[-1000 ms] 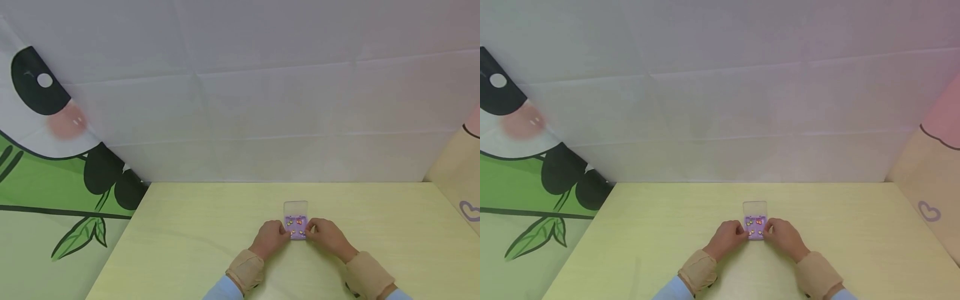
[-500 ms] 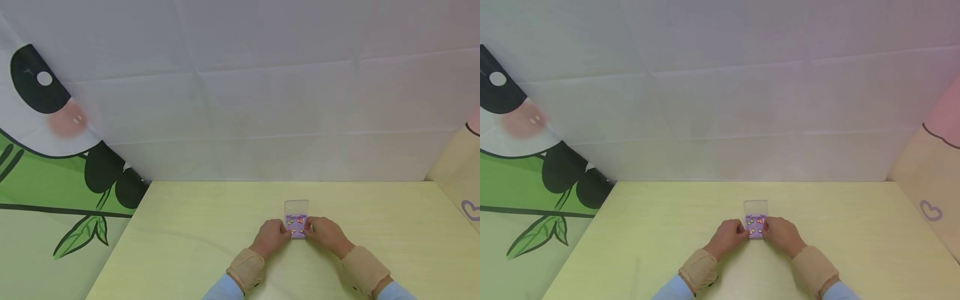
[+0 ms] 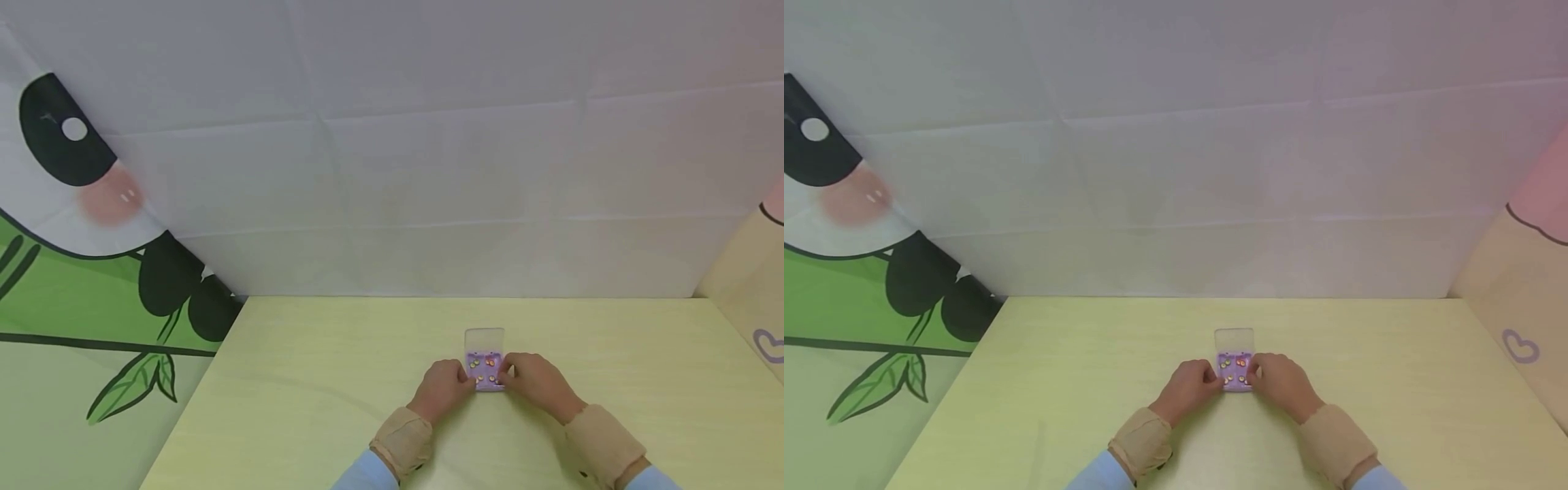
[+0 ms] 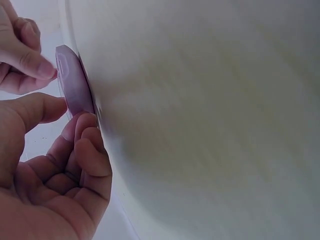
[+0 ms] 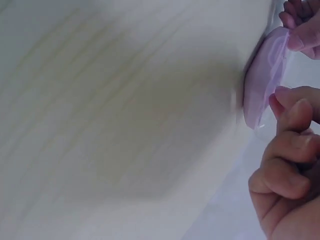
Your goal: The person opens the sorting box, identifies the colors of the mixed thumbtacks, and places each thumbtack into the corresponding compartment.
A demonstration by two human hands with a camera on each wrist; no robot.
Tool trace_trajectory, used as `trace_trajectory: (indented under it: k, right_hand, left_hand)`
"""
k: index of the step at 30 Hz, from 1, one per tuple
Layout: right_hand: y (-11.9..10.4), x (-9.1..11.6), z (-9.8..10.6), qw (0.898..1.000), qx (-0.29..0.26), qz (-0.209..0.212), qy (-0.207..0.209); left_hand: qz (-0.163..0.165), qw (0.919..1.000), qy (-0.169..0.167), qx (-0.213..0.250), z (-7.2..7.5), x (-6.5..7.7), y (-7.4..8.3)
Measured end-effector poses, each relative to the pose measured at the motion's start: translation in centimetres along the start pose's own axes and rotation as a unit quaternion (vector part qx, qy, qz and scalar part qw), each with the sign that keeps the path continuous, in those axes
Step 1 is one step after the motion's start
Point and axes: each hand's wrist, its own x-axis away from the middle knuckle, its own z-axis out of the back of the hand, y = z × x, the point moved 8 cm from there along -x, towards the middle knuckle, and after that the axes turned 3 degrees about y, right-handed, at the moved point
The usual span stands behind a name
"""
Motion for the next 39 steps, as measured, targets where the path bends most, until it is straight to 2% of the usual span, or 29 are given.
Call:
trace_trajectory:
  k: [2, 5, 9, 11, 15, 21, 26, 39]
  right_hand:
    - [0.0, -0.3, 0.7, 1.000, -0.004, -0.003, 0.016]
    - [-0.3, -0.9, 2.3, 0.998, -0.007, 0.004, 0.069]
    - [-1.1, -1.7, 4.4, 0.988, -0.005, 0.033, 0.149]
    - [-1.6, -2.1, 5.0, 0.985, 0.005, 0.048, 0.166]
    - [-2.7, -3.1, 5.1, 0.983, 0.050, 0.086, 0.154]
    - [-3.7, -4.3, 4.5, 0.981, 0.104, 0.123, 0.106]
    - [-3.5, -5.1, 4.0, 0.983, 0.116, 0.123, 0.076]
    - [-3.1, -5.9, 4.6, 0.980, 0.143, 0.121, 0.070]
  left_hand:
    - [-0.001, 1.0000, 0.004, 0.000, 0.0, -0.1, 0.0]
    - [0.002, 1.0000, 0.004, -0.003, -0.2, -0.4, -0.1]
    - [0.008, 1.0000, 0.004, -0.002, -0.3, -0.7, -0.2]
    - [0.012, 0.9999, 0.006, 0.001, -0.2, -0.8, -0.2]
    - [0.017, 0.9998, 0.009, 0.003, -0.2, -1.1, -0.1]
    - [0.024, 0.9996, 0.011, 0.007, -0.3, -1.5, -0.1]
    - [0.021, 0.9995, 0.018, 0.014, -0.2, -1.9, 0.1]
    - [0.033, 0.9991, 0.022, 0.015, -0.2, -2.9, 0.3]
